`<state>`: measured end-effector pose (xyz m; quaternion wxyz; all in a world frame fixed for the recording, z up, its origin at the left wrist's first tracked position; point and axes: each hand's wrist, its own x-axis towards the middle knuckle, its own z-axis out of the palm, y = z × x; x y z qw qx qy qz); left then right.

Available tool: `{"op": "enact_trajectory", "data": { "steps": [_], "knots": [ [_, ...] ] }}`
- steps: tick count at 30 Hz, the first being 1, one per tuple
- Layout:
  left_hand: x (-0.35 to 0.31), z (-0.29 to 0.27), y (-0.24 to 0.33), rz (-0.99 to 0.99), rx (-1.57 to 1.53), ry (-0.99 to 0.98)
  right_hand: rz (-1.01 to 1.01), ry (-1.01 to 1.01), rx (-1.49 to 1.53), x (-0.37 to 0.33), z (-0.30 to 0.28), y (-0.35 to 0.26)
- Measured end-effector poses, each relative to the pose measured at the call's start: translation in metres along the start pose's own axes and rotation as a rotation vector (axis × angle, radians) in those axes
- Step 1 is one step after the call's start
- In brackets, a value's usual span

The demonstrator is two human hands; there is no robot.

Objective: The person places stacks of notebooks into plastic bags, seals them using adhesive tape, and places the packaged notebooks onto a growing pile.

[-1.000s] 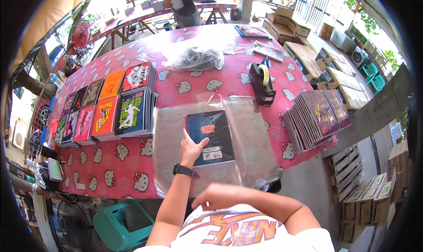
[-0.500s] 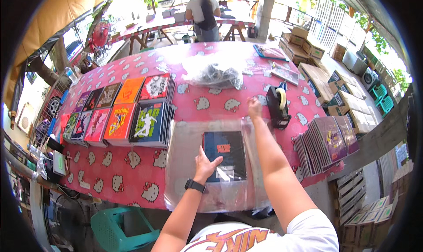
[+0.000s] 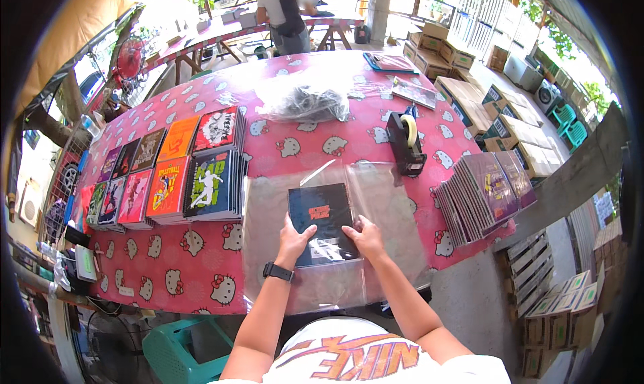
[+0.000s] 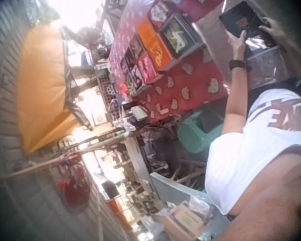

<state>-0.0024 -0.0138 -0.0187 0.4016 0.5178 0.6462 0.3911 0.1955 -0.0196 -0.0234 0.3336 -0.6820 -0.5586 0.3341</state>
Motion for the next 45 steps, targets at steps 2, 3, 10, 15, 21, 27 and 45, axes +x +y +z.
{"op": "enact_trajectory", "data": {
  "steps": [2, 3, 10, 15, 21, 27, 45],
  "knots": [
    [-0.001, 0.005, -0.003, -0.039, 0.079, 0.01, -0.001, 0.036, -0.036, -0.002, 0.004, 0.006],
    [0.007, 0.007, -0.02, -0.088, -0.219, 0.006, -0.013, 0.068, -0.064, -0.003, 0.008, 0.007],
    [0.006, 0.011, -0.048, -0.153, -0.837, 0.082, -0.041, -0.073, 0.049, 0.0, -0.002, 0.008],
    [-0.003, 0.003, -0.036, -0.101, -0.706, 0.076, 0.036, -0.134, 0.05, -0.008, -0.004, 0.009],
    [0.0, -0.007, -0.042, -0.114, -0.562, 0.085, 0.029, -0.09, -0.193, -0.007, 0.0, -0.001],
    [-0.007, -0.011, -0.034, -0.156, -0.632, -0.038, 0.05, -0.069, -0.217, -0.008, -0.001, -0.026],
    [-0.002, 0.008, -0.042, -0.054, -0.46, 0.011, 0.083, -0.026, -0.294, -0.04, -0.006, -0.023]
  ]
}}
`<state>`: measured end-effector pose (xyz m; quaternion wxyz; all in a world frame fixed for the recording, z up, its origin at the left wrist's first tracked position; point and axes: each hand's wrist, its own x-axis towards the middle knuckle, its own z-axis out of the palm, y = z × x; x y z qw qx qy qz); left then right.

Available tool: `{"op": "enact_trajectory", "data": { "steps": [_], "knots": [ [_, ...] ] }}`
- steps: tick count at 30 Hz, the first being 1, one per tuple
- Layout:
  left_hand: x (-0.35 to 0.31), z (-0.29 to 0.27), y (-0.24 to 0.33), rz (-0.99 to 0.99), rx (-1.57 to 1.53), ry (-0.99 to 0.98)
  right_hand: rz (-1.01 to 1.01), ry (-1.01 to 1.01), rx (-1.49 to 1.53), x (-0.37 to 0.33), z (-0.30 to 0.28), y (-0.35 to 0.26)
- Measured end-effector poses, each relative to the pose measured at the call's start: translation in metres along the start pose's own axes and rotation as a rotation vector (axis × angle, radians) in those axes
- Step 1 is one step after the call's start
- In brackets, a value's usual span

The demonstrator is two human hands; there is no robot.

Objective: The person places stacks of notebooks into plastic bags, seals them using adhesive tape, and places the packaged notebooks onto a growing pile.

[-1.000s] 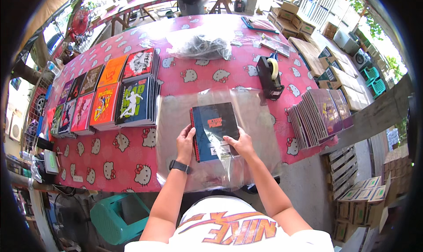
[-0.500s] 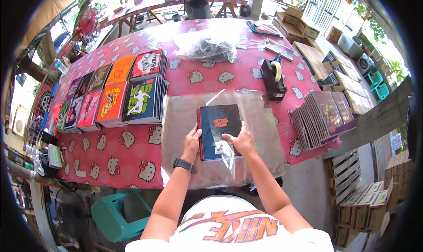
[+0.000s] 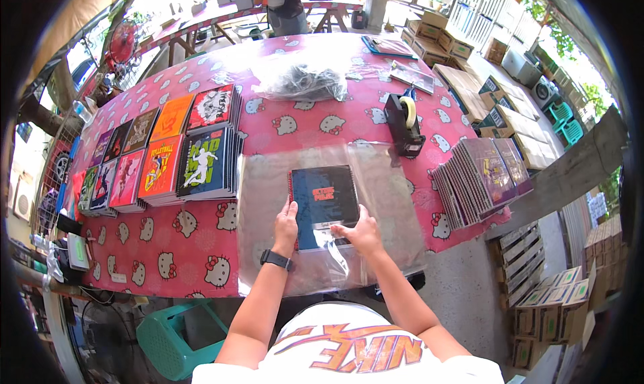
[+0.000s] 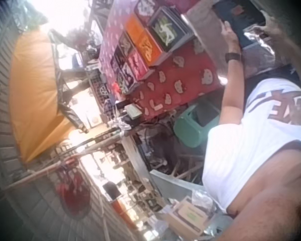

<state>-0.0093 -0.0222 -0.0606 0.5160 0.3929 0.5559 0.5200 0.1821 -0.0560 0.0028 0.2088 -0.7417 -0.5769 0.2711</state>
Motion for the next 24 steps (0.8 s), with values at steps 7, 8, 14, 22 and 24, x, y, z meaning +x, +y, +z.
{"op": "enact_trajectory", "data": {
  "steps": [7, 8, 14, 22, 24],
  "knots": [
    [0.011, -0.024, -0.026, -0.032, -0.242, -0.022, 0.004, -0.132, 0.017, -0.006, -0.003, -0.025],
    [0.009, -0.02, -0.026, -0.016, -0.139, 0.025, 0.01, -0.134, 0.019, -0.006, -0.001, -0.021],
    [-0.003, -0.009, -0.003, 0.076, 0.184, 0.13, -0.56, -0.027, -0.537, -0.011, 0.021, -0.017],
    [-0.012, -0.035, 0.012, 0.158, 0.328, 0.137, -0.675, -0.044, -0.512, -0.014, 0.03, -0.02],
    [-0.027, -0.055, 0.02, 0.439, 1.109, 0.493, -0.66, -0.04, -0.53, -0.008, 0.029, -0.011]
  ]
}}
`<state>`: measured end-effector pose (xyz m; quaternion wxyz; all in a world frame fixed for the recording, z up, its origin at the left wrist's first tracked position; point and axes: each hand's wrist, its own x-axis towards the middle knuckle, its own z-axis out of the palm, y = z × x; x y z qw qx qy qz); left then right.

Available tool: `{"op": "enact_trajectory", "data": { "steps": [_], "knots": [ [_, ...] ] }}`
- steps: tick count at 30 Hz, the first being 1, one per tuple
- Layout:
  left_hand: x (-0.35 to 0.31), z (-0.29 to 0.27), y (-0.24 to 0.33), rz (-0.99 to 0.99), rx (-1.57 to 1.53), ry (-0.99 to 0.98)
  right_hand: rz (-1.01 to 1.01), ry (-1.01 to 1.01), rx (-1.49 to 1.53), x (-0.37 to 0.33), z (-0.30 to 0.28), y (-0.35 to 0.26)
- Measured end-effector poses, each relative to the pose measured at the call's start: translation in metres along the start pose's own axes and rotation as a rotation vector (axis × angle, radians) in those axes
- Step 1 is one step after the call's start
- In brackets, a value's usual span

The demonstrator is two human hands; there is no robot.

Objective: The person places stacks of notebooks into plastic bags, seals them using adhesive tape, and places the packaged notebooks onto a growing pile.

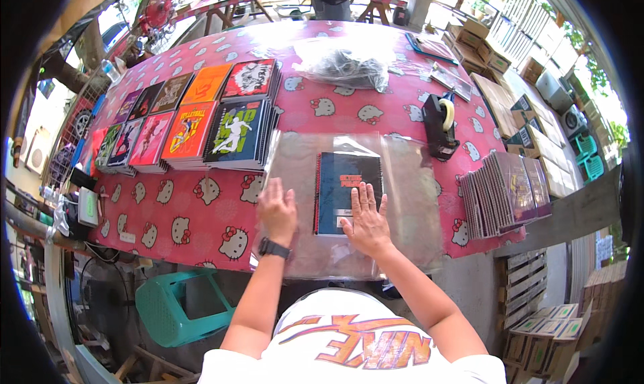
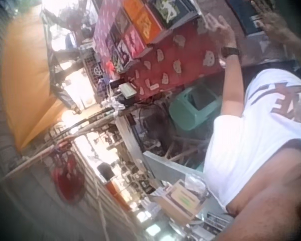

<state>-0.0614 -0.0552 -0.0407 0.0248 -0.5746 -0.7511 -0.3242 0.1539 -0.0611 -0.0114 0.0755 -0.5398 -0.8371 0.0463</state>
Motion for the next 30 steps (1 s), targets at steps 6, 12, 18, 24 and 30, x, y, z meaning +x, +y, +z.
{"op": "enact_trajectory", "data": {
  "steps": [6, 12, 18, 24, 30],
  "knots": [
    [-0.031, -0.013, -0.052, -0.026, 0.334, -0.111, -0.028, -0.011, -0.021, 0.001, 0.001, -0.007],
    [-0.058, -0.021, -0.02, 0.322, 0.316, -0.197, -0.022, -0.004, -0.032, -0.001, 0.0, -0.006],
    [-0.04, -0.045, -0.083, -0.472, 0.534, -0.134, -0.025, 0.009, -0.03, -0.002, 0.002, -0.003],
    [-0.047, -0.037, -0.04, -0.043, 0.131, 0.044, -0.037, 0.01, -0.004, -0.001, 0.003, -0.004],
    [-0.025, -0.067, -0.045, -0.501, -0.612, -0.149, 0.02, -0.08, 0.042, 0.008, -0.028, -0.018]
  ]
}}
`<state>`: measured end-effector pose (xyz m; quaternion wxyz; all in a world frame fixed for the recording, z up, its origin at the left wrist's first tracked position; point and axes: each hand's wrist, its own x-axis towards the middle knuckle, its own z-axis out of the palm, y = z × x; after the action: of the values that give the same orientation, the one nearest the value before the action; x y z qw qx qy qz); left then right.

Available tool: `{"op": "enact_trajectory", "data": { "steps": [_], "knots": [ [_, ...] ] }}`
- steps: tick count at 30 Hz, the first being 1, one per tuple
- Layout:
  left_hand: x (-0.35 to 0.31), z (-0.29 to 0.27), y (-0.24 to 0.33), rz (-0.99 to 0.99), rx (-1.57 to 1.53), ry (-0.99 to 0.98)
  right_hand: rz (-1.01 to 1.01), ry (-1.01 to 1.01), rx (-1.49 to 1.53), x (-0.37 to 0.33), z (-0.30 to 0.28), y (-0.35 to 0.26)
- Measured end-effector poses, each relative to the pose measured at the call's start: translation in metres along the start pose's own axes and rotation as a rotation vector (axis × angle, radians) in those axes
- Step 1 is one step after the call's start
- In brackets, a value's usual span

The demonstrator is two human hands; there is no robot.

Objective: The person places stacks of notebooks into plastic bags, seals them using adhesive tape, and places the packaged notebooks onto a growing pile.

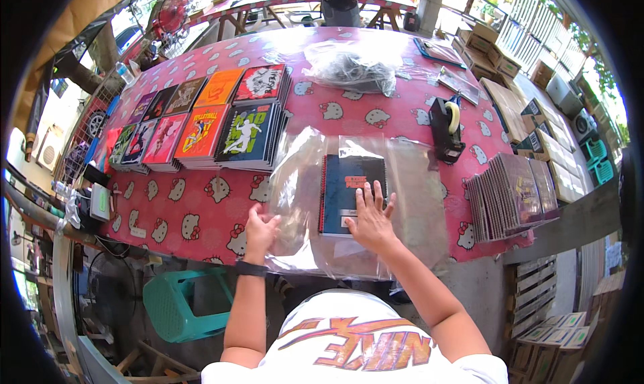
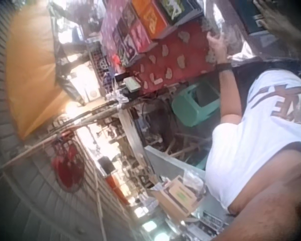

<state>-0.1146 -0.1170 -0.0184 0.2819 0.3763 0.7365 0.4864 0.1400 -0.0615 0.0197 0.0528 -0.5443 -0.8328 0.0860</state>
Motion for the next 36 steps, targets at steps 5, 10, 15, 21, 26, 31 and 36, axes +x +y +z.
{"op": "enact_trajectory", "data": {
  "steps": [5, 10, 15, 21, 26, 31, 36],
  "knots": [
    [-0.013, 0.021, 0.07, -0.038, -0.156, -0.418, -0.112, -0.085, 0.46, 0.031, -0.005, 0.031],
    [-0.025, 0.096, 0.062, 0.056, -0.174, -0.434, 0.072, -0.087, 0.884, 0.06, -0.018, 0.02],
    [-0.025, 0.087, 0.069, 0.032, -0.208, -0.329, 0.257, -0.192, 1.104, 0.061, -0.008, 0.031],
    [0.023, -0.028, -0.005, 0.332, 0.562, 0.285, 0.244, -0.157, 1.101, 0.061, -0.006, 0.034],
    [0.013, 0.036, 0.068, 0.707, 0.344, -0.387, 0.318, -0.197, 1.278, 0.061, 0.003, 0.045],
    [0.07, 0.127, 0.067, 0.681, 0.626, -0.429, 0.352, -0.232, 1.297, 0.069, 0.01, 0.046],
    [-0.005, 0.121, 0.057, 0.91, 0.672, -0.394, 0.303, -0.274, 1.482, 0.063, 0.005, 0.058]
  ]
}}
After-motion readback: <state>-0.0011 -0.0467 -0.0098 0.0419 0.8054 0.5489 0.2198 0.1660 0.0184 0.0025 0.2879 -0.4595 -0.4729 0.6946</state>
